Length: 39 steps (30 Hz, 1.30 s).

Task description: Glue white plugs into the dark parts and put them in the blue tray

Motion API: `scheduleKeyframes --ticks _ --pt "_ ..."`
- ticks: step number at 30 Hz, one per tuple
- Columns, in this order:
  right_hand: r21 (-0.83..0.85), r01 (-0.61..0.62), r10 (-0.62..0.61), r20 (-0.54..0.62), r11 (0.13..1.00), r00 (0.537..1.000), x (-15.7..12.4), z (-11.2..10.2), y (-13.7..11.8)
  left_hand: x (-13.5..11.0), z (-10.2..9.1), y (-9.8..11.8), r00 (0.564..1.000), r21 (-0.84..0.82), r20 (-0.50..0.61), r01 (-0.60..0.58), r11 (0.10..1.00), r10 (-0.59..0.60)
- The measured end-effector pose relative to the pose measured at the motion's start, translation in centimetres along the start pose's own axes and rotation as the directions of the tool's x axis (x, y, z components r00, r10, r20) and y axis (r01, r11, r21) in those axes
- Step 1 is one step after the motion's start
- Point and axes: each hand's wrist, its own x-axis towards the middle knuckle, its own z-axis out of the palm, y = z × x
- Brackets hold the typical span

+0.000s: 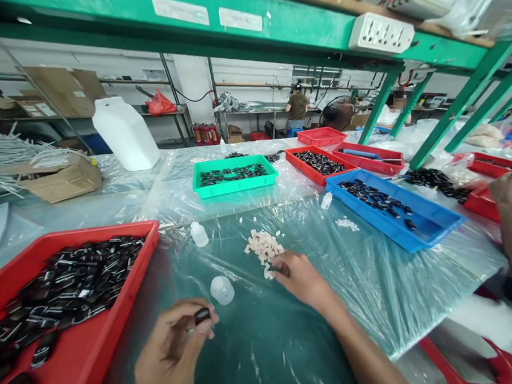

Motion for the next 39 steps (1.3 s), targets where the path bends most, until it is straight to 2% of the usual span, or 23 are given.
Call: scheduleKeyframes --ticks 3,6,11,14,19,23,26,31,35,39 --pt "-0.08 -0.044 0.044 -0.001 0.996 0.999 -1.2 1.8 0.3 -1.4 0.8 -0.5 0.995 -0.02 0.078 0.063 0.998 -0.061" --pt "-0.091 -0.047 0.047 -0.012 0.995 0.999 -1.5 2.9 -0.1 -2.1 1.0 -0.8 0.982 -0.022 0.16 0.105 0.994 -0.1" --pt "-0.01 -0.016 0.016 -0.046 1.0 0.999 -1.1 2.7 -0.1 -2.3 0.9 -0.3 0.953 -0.016 0.272 0.145 0.989 -0.135" --pt "0.104 0.005 0.007 -0.114 0.995 0.994 -2.1 2.2 -0.5 -2.2 0.9 0.1 0.936 -0.022 0.326 0.151 0.988 -0.136" --pt "0.346 0.104 -0.02 -0.238 0.933 0.971 -6.7 2.0 -4.3 -2.2 1.0 0.6 0.904 -0.041 0.406 0.165 0.985 -0.135" --pt "0.425 0.165 -0.029 -0.308 0.89 0.951 -9.5 3.3 -8.0 -2.5 1.0 1.0 0.889 -0.053 0.435 0.186 0.981 -0.145" --pt "0.404 0.218 -0.058 -0.371 0.888 0.927 -10.1 4.7 -9.4 -2.5 0.9 1.3 0.887 -0.063 0.436 0.196 0.979 -0.15" --pt "0.284 0.294 -0.145 -0.449 0.913 0.882 -10.2 5.7 -9.6 -2.3 0.9 1.3 0.891 -0.098 0.431 0.203 0.974 -0.142" --pt "0.153 0.314 -0.223 -0.43 0.937 0.875 -10.9 5.5 -9.6 -2.5 0.9 1.2 0.895 -0.102 0.426 0.196 0.975 -0.136" --pt "0.041 0.294 -0.262 -0.352 0.955 0.899 -11.5 4.6 -9.9 -2.7 0.9 1.2 0.895 -0.08 0.429 0.169 0.982 -0.119"
